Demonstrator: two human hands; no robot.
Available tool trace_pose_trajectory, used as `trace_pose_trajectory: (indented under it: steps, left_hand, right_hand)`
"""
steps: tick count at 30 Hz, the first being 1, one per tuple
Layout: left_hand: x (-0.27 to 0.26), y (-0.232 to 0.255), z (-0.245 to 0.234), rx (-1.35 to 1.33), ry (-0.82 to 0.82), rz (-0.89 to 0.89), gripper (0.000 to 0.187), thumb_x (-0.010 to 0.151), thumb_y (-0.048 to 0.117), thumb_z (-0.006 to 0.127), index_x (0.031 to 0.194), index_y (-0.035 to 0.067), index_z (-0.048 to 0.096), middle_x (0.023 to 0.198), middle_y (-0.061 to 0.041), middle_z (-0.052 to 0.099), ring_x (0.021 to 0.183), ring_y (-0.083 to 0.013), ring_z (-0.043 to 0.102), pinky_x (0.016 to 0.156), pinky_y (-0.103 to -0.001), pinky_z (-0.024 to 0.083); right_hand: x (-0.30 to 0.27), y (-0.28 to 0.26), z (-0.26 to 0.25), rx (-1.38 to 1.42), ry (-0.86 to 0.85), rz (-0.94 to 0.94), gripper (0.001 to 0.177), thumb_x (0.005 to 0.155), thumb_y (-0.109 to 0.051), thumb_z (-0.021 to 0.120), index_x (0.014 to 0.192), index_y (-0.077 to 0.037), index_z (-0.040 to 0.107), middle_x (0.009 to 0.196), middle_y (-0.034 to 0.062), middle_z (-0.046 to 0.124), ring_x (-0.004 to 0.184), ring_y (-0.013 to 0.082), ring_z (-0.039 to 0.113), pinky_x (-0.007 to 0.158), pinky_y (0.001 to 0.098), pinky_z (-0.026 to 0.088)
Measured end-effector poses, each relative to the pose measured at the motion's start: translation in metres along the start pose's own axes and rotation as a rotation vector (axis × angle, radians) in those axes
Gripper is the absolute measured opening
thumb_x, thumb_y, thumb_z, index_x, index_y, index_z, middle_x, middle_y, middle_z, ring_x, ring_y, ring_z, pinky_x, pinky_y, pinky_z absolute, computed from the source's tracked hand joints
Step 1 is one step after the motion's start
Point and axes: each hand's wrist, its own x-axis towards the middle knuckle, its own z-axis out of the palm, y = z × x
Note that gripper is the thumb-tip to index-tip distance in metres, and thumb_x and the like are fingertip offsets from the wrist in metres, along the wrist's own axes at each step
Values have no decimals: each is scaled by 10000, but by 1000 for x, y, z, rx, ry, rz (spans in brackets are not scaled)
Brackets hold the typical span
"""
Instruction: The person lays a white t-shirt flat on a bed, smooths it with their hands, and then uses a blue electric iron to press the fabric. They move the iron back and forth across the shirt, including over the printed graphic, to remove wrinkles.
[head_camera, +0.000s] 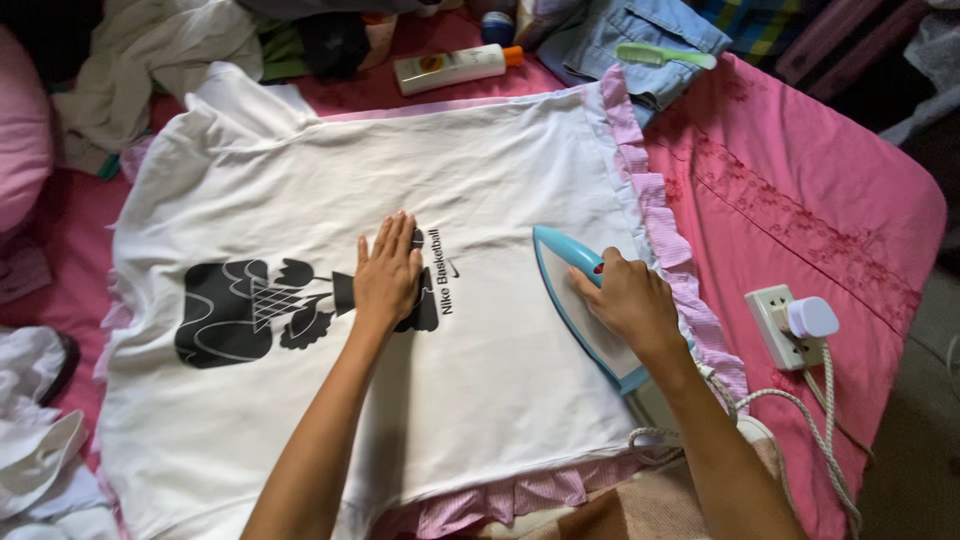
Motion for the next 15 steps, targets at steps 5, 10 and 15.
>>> trace_pose_trajectory:
  steps: [5, 10, 15]
  left_hand:
    - [0, -2, 11, 70, 0, -3, 609, 1055, 376, 303, 1631, 200, 217, 1693, 16, 220, 1553, -139, 175, 1259, -481, 118]
    - [0, -4, 13, 50, 43, -12, 609, 1056, 378, 297, 1632, 197, 215, 1696, 26, 219, 1558, -126, 174, 1271, -464, 97]
    - [-1, -1, 17, 24, 41, -26, 608, 1053, 371, 294, 1631, 198, 217, 1695, 32, 223, 1554, -120, 182, 1266, -452, 85]
  right_hand:
    - [11, -58, 9, -24, -54, -139, 536, 909, -546, 663, 1001, -18, 663, 937, 228, 732, 918, 405, 725, 827, 520, 558]
    - [28, -115, 43, -42, 29, -243, 506, 938, -482, 652, 1035, 15, 656, 950, 244, 730, 927, 404, 724, 817, 504, 564]
    - [59, -137, 54, -11, 56, -174, 513, 953, -468, 656, 1062, 33, 673, 1003, 248, 729, 939, 401, 728, 825, 496, 575]
